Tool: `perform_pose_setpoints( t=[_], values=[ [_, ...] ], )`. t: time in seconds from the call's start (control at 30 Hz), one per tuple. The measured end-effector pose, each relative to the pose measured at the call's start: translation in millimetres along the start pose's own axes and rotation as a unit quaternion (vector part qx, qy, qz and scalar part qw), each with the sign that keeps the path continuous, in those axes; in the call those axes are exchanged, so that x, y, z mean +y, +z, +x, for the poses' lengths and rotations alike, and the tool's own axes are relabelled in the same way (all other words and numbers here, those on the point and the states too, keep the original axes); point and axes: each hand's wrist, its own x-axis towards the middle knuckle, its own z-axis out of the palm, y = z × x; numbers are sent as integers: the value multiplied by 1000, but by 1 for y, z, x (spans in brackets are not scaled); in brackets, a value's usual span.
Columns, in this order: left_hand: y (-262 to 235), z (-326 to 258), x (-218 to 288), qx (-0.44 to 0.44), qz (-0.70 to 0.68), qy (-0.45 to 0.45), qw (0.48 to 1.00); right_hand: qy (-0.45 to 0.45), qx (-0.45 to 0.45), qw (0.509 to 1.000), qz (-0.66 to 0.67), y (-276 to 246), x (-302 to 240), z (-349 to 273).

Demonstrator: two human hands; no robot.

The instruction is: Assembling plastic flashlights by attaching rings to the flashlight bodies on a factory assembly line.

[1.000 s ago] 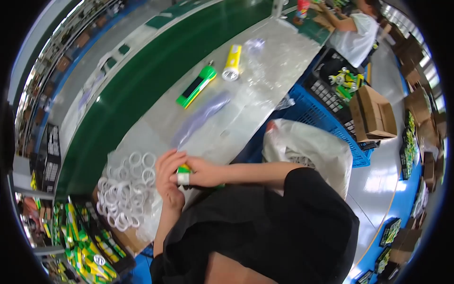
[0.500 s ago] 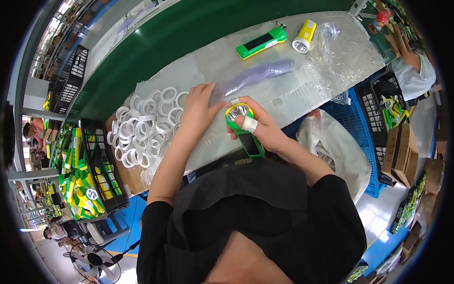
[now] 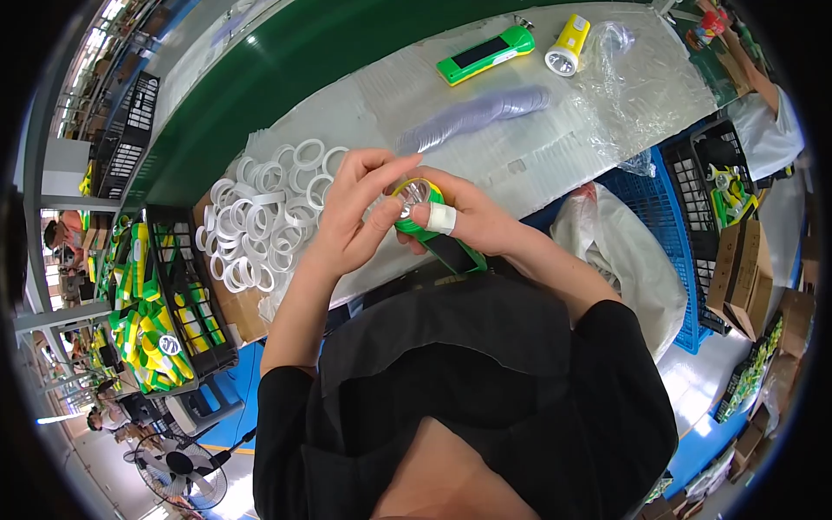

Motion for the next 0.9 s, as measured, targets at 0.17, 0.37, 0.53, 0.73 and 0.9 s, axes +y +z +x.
perform_pose_setpoints(
  t=[0.17, 0.37, 0.53, 0.73, 0.9],
  values=[
    [-6, -11, 1, -30, 44, 40, 998, 5, -52, 999, -6, 0, 7, 5],
    [-11, -29, -7, 9, 31, 56, 998, 59, -70, 996, -13, 12, 7, 12],
    [-11, -32, -17, 29, 58, 139, 988, 68, -78, 995, -16, 18, 7, 17],
    [-11, -28, -15, 65, 52, 128, 988, 80, -112, 990, 33, 13, -1, 24],
    [-12, -34, -9, 50, -40, 30, 998, 59, -71, 993, -71, 14, -9, 27]
  ],
)
